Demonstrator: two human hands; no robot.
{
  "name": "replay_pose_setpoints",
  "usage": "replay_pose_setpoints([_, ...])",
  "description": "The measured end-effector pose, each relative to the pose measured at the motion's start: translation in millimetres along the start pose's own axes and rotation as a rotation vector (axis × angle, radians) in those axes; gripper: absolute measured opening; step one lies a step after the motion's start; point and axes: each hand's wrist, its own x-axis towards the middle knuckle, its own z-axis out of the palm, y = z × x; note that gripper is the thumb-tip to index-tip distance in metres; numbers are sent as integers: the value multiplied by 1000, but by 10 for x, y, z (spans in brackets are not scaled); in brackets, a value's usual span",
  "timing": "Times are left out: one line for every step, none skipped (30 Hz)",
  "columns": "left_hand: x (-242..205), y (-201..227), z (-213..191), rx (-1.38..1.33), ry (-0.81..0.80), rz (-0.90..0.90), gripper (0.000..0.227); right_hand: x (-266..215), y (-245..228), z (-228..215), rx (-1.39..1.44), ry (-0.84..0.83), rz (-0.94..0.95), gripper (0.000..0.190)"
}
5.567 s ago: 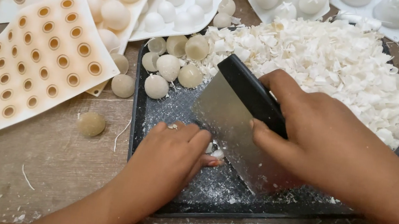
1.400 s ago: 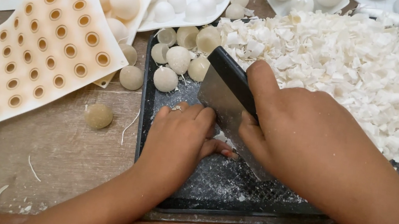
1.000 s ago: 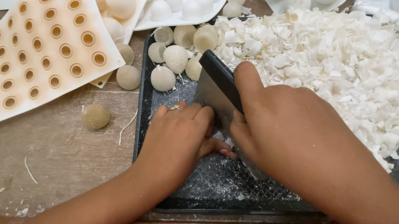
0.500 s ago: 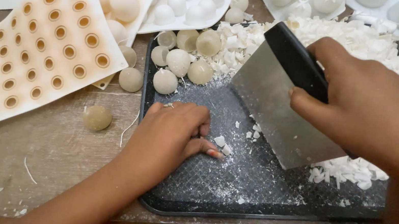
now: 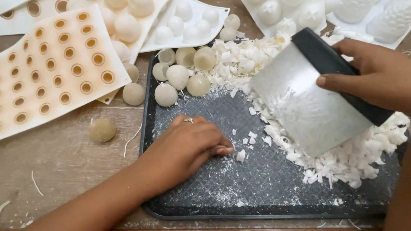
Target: The person shaves or scrapes soap blocks into flakes using a bench scraper tool.
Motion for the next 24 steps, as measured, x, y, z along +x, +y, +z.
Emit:
replay_pose_setpoints([13, 16, -53, 6, 4, 5, 12, 62, 164, 4, 1, 8, -3, 60])
replay_pose_setpoints([26, 31, -107, -5, 54, -24, 9, 127, 323, 2, 83, 52, 12, 60])
replay_pose_setpoints([41, 46, -161, -17, 103, -52, 12, 196, 484, -1, 166, 96, 27, 61])
replay_pose_setpoints([47, 48, -228, -11, 110, -47, 12, 156, 521, -27, 166, 105, 22, 61])
replay_pose_setpoints([56, 51, -293, 22, 155, -108, 12, 119, 561, -53, 222, 189, 19, 61])
replay_pose_setpoints([72, 53, -355, 53, 200, -166, 13, 78, 608, -82, 278, 274, 19, 62])
replay_pose_setpoints([62, 8, -376, 57, 207, -159, 13, 27, 594, -108, 278, 284, 16, 62])
replay_pose_setpoints([59, -39, -397, 30, 284, -186, 17, -22, 580, -140, 283, 308, 3, 60])
replay_pose_setpoints([59, -87, -418, 3, 360, -214, 23, -68, 568, -171, 288, 332, -10, 58])
replay_pose_setpoints([53, -84, -445, 6, 368, -206, 23, -194, 357, -198, 287, 344, -14, 58])
replay_pose_setpoints([48, -82, -471, 30, 416, -246, 24, -320, 147, -222, 247, 217, -1, 54])
replay_pose_setpoints([46, -83, -499, 52, 463, -286, 25, -446, -64, -246, 206, 90, 15, 50])
replay_pose_setpoints([48, -90, -513, 53, 471, -278, 25, -515, -223, -174, 205, 101, 13, 50])
replay_pose_setpoints([47, -99, -522, 9, 484, -314, 19, -583, -381, -95, 250, -4, -53, 48])
replay_pose_setpoints([45, -110, -530, -35, 497, -351, 14, -648, -538, -11, 293, -110, -118, 47])
replay_pose_setpoints([37, -138, -513, -36, 501, -343, 14, -695, -613, 63, 292, -101, -118, 47])
replay_pose_setpoints([29, -170, -496, -39, 511, -321, 11, -739, -689, 140, 267, -129, -308, 48])
replay_pose_setpoints([20, -206, -478, -44, 520, -300, 7, -782, -768, 221, 242, -154, -496, 50])
replay_pose_setpoints([30, -206, -477, -46, 523, -291, 7, -756, -754, 272, 239, -146, -493, 50])
replay_pose_setpoints([28, -200, -477, -52, 507, -328, 5, -731, -744, 324, 225, -119, -551, 49])
replay_pose_setpoints([23, -195, -475, -59, 490, -364, 6, -706, -734, 379, 210, -92, -608, 47])
replay_pose_setpoints([22, -209, -474, -61, 491, -361, 6, -671, -735, 350, 208, -90, -605, 47])
replay_pose_setpoints([19, -225, -470, -47, 491, -331, 8, -634, -735, 324, 178, -117, -551, 47])
replay_pose_setpoints([10, -238, -469, -32, 489, -302, 9, -599, -738, 300, 151, -146, -495, 46])
